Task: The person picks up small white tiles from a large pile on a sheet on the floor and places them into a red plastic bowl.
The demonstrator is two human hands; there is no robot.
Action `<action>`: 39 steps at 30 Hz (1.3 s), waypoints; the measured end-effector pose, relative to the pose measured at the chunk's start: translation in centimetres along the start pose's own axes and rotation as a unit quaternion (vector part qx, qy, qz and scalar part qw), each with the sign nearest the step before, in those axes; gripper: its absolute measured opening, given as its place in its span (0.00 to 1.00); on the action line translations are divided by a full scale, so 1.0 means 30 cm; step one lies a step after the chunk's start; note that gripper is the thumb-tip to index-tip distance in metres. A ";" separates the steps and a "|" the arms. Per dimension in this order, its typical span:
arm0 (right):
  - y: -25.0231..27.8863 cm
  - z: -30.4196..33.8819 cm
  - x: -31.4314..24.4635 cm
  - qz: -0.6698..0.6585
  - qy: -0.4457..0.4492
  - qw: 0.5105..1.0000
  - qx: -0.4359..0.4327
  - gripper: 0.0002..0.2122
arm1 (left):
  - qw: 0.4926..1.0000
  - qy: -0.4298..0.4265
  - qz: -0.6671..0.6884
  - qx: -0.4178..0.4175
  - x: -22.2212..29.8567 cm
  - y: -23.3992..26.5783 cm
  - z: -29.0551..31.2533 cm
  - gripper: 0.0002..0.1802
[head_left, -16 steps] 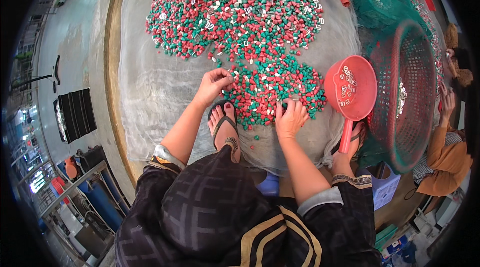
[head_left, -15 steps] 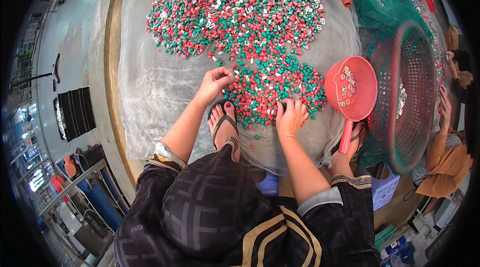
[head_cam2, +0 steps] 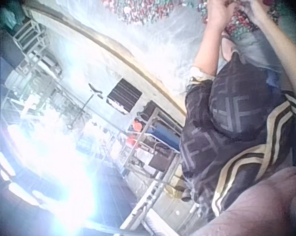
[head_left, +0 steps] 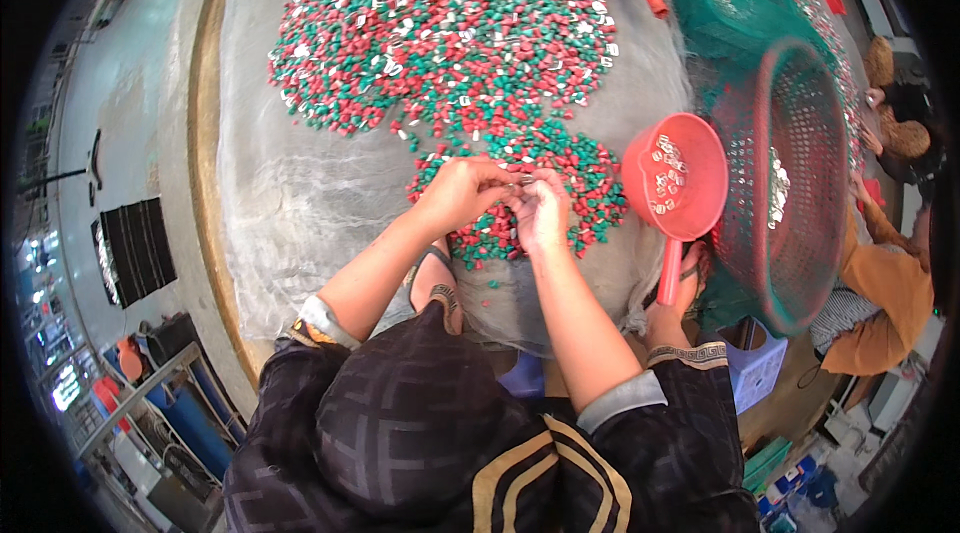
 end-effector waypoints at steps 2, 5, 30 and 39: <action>0.004 -0.001 -0.003 -0.003 -0.024 1.000 0.006 0.06 | 0.996 -0.065 -0.064 -0.015 0.029 -0.008 0.002 0.13; -0.002 0.013 -0.015 -0.023 -0.061 0.997 0.032 0.04 | 0.996 -0.079 -0.018 -0.023 0.049 -0.040 0.015 0.18; -0.084 0.028 -0.409 0.649 0.489 0.560 0.161 0.08 | 0.987 0.006 -0.026 0.156 -0.174 -0.036 0.076 0.22; -0.070 0.171 0.069 0.783 0.378 0.410 -0.276 0.14 | 0.964 0.154 -0.158 0.152 -0.319 0.154 0.140 0.08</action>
Point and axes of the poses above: each hand's wrist, its own z-axis away from the middle knuckle, its own y-axis out of the back of the hand, x = y × z, the point moved 4 cm from there along -z, towards the middle knuckle, and after that the axes turned 11 degrees about z, right-handed, at the moved point
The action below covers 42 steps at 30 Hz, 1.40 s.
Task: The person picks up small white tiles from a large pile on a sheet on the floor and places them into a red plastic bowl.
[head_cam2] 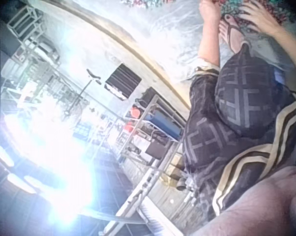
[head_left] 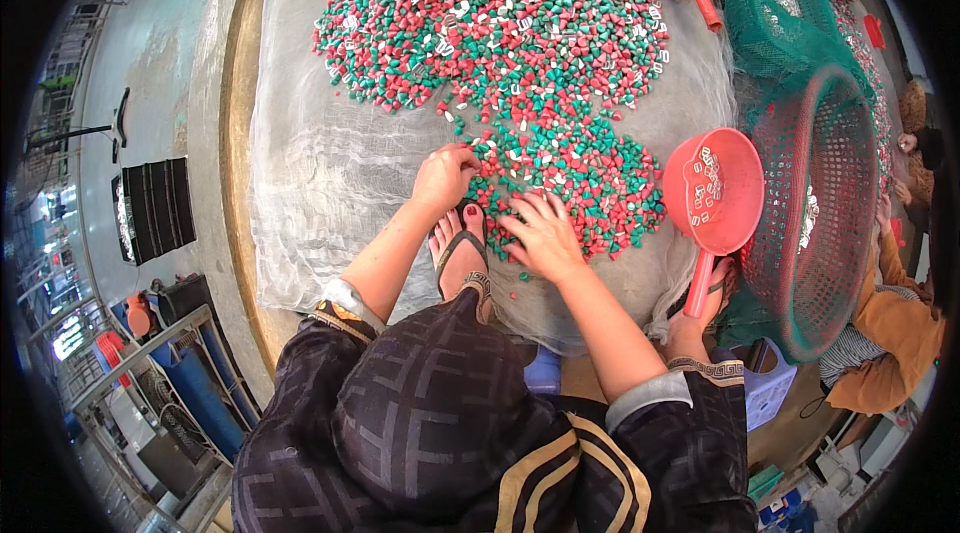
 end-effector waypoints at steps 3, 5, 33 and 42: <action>0.007 0.045 0.095 0.068 -0.068 0.995 0.012 0.14 | 0.999 -0.023 -0.038 0.008 0.002 0.004 0.012 0.14; 0.064 0.047 0.172 0.102 -0.141 0.984 0.044 0.13 | 0.998 -0.020 -0.050 0.030 0.009 0.022 0.023 0.19; 0.023 -0.060 -0.016 0.082 -0.075 0.989 -0.097 0.28 | 0.961 -0.107 0.058 0.247 -0.022 0.131 -0.202 0.16; -0.025 -0.046 0.148 0.176 -0.128 0.976 -0.028 0.14 | 0.965 0.008 -0.120 0.234 -0.203 0.390 -0.309 0.30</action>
Point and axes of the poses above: each hand's wrist, its own z-axis away from the middle knuckle, its own y-axis out of the back of the hand, x = y × z, the point moved 4 cm from there along -z, towards the middle knuckle, and after that the axes turned 11 degrees about z, right-handed, at the moved point
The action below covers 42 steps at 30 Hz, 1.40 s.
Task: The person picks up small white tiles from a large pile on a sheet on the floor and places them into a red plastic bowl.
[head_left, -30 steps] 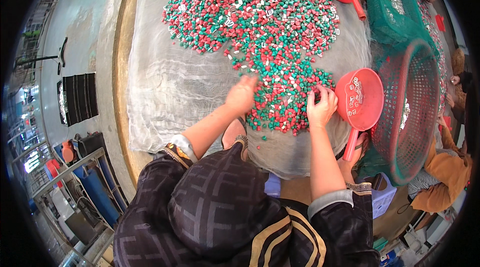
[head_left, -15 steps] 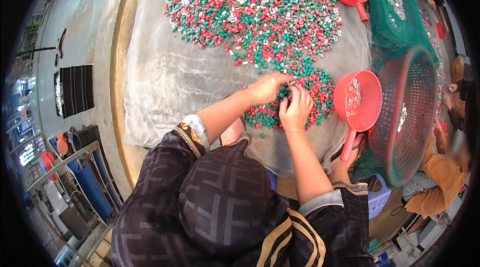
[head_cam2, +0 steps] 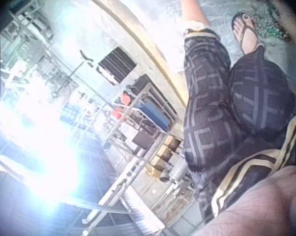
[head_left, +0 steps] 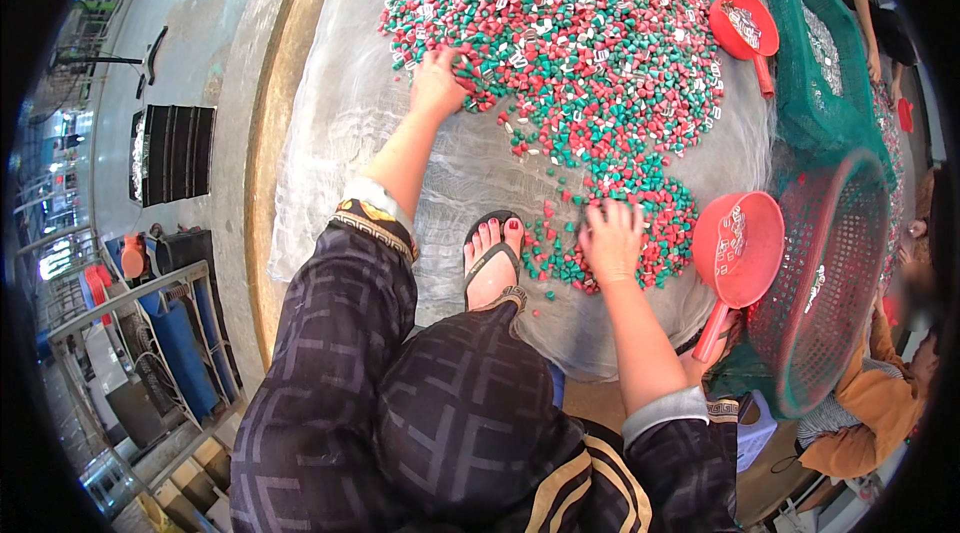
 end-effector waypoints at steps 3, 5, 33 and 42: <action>0.026 -0.015 0.113 0.038 -0.116 0.993 -0.004 0.15 | 0.989 -0.090 -0.022 -0.117 0.135 -0.050 0.085 0.29; 0.026 -0.004 0.191 0.064 -0.194 0.979 0.016 0.15 | 0.959 -0.204 -0.043 -0.192 0.213 -0.127 0.180 0.30; -0.024 0.040 0.210 -0.267 -0.260 0.927 0.044 0.05 | 0.907 -0.233 0.173 -0.305 0.441 -0.270 0.507 0.10; -0.008 -0.006 0.279 -0.644 -0.394 0.656 0.005 0.05 | 0.760 0.151 0.534 -0.339 0.295 -0.230 0.406 0.05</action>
Point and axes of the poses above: each hand's wrist, its own z-axis away from the middle knuckle, its own y-axis out of the back of the hand, x = y × z, the point moved 4 cm from there along -z, towards the middle knuckle, and after that the axes turned 11 degrees about z, right-handed, at the moved point
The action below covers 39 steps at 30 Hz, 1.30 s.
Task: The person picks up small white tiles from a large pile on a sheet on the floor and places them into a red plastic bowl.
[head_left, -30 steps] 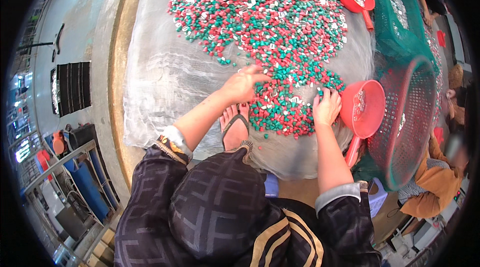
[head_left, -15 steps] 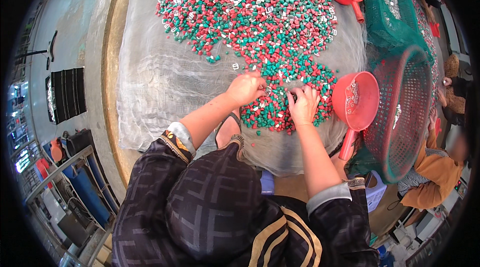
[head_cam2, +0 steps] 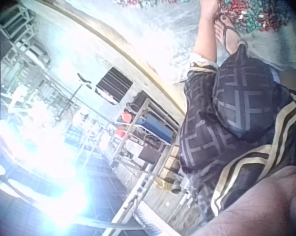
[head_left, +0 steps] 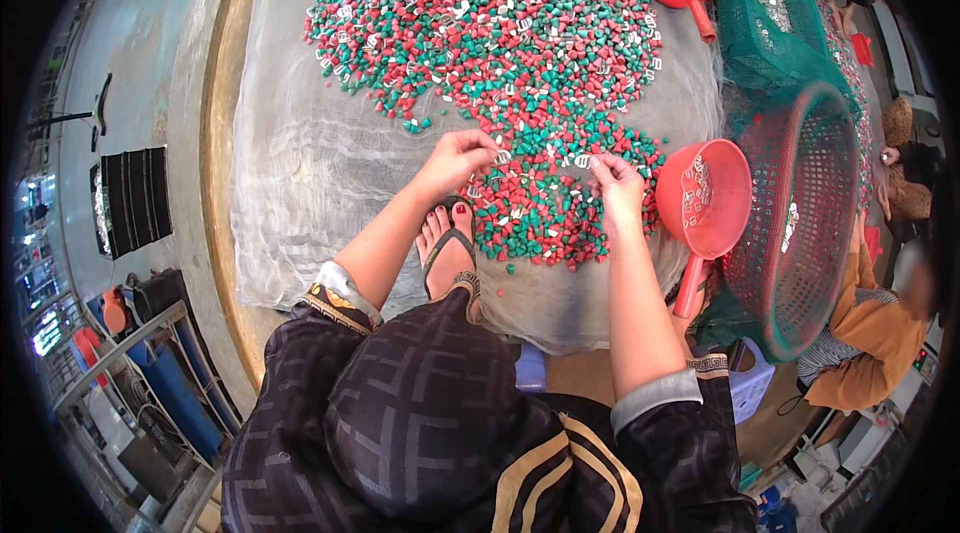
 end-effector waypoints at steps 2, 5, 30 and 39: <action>0.002 -0.002 -0.048 -0.019 0.020 1.000 -0.003 0.04 | 0.994 0.000 0.107 0.023 0.013 0.040 0.012 0.04; 0.019 -0.015 -0.093 -0.106 0.012 0.994 -0.037 0.03 | 0.974 -0.013 0.227 0.019 0.056 0.100 0.023 0.05; -0.247 0.135 0.066 0.037 -0.159 0.981 -0.108 0.13 | 0.823 -0.102 -0.558 0.039 0.000 0.005 0.075 0.08; -0.249 0.096 0.124 0.260 0.015 0.964 -0.059 0.10 | 0.866 -0.126 -0.483 0.036 0.000 0.051 0.066 0.05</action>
Point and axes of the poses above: each hand's wrist, its own z-axis away from the middle knuckle, its own y-axis out of the back of the hand, x = y × z, the point moved 4 cm from there along -z, towards the middle knuckle, and after that the axes turned 11 degrees about z, right-handed, at the moved point
